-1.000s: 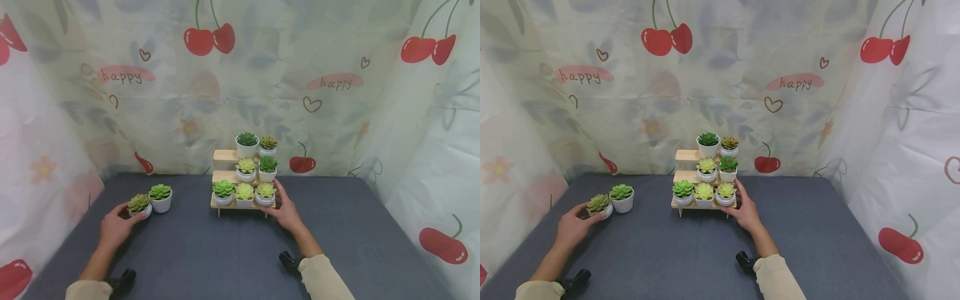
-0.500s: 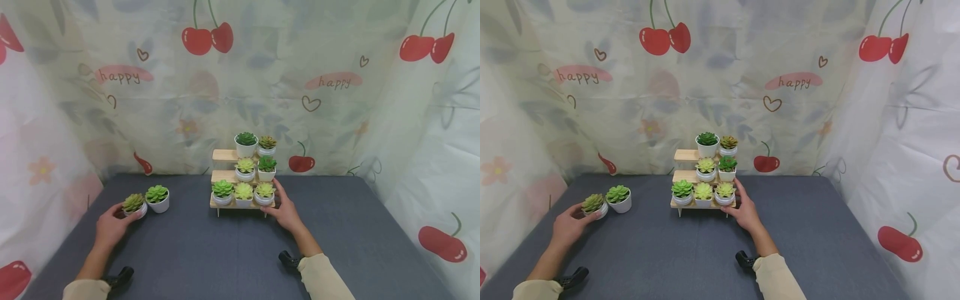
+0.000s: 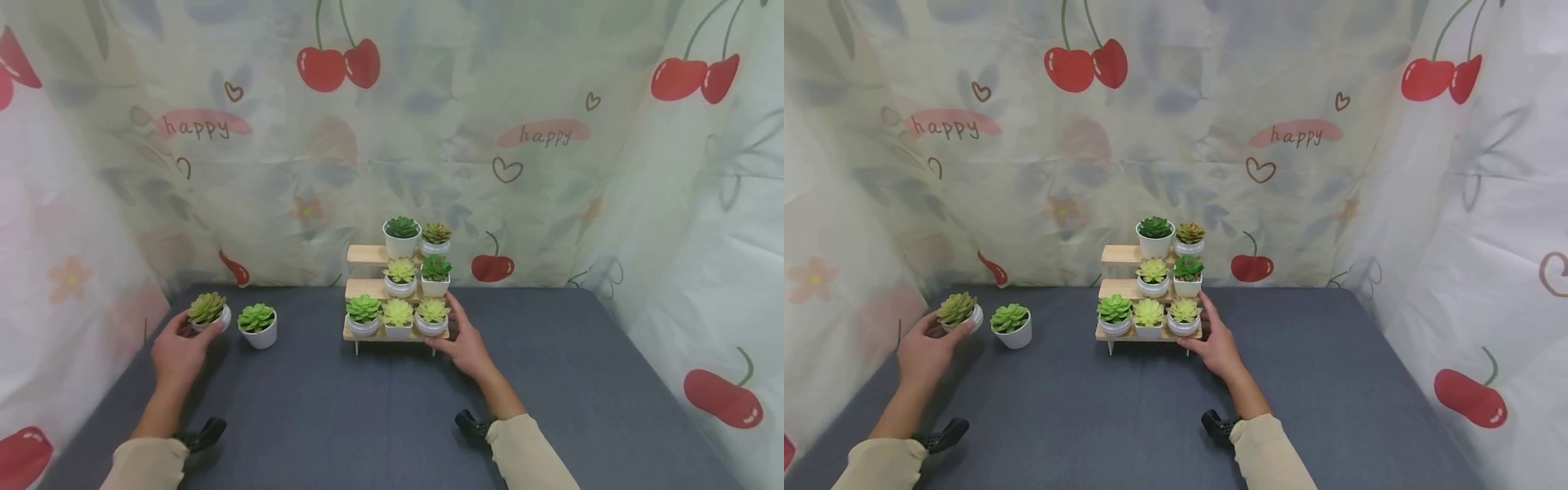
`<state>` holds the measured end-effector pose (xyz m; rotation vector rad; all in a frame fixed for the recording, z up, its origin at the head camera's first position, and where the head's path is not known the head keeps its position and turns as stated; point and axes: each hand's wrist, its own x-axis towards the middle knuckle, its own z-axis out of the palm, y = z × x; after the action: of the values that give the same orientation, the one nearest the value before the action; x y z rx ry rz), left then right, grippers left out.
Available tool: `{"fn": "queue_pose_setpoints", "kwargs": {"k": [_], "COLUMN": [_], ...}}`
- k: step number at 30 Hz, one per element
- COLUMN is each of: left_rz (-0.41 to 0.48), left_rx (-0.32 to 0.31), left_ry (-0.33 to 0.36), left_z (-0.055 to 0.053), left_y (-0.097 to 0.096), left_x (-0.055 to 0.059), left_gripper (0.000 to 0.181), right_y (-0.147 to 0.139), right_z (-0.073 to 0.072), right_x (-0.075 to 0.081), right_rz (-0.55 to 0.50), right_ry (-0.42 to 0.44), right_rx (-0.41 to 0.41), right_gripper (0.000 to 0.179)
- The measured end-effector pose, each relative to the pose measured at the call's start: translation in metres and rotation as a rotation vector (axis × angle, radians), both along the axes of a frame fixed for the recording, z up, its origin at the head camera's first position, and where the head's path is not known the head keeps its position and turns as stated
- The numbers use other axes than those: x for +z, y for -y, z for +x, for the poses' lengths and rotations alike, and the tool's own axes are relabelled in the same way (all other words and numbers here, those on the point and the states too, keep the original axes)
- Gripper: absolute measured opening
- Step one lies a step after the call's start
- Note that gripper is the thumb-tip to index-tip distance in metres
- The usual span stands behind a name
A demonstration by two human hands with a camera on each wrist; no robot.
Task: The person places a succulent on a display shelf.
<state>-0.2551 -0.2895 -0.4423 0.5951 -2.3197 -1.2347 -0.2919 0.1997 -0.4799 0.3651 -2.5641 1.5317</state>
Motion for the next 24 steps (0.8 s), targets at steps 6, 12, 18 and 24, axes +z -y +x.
{"fn": "queue_pose_setpoints", "kwargs": {"k": [6,12,18,24], "left_rz": [0.019,0.003,-0.058,-0.087], "left_rx": [0.008,-0.054,-0.119,-0.201], "left_ry": [-0.025,-0.054,-0.084,-0.074], "left_z": [-0.01,-0.019,-0.031,-0.041], "left_y": [-0.011,-0.021,-0.033,-0.046], "left_x": [0.014,0.026,0.034,0.041], "left_gripper": [0.075,0.076,0.074,0.077], "right_y": [0.001,0.002,0.007,0.011], "right_z": [0.0,-0.001,0.014,0.026], "right_x": [0.002,0.0,0.019,0.036], "right_rz": [0.004,0.008,-0.004,-0.016], "right_ry": [-0.008,-0.001,-0.007,-0.008], "right_rx": [-0.001,0.002,0.017,0.031], "right_gripper": [0.102,0.102,0.1,0.096]}}
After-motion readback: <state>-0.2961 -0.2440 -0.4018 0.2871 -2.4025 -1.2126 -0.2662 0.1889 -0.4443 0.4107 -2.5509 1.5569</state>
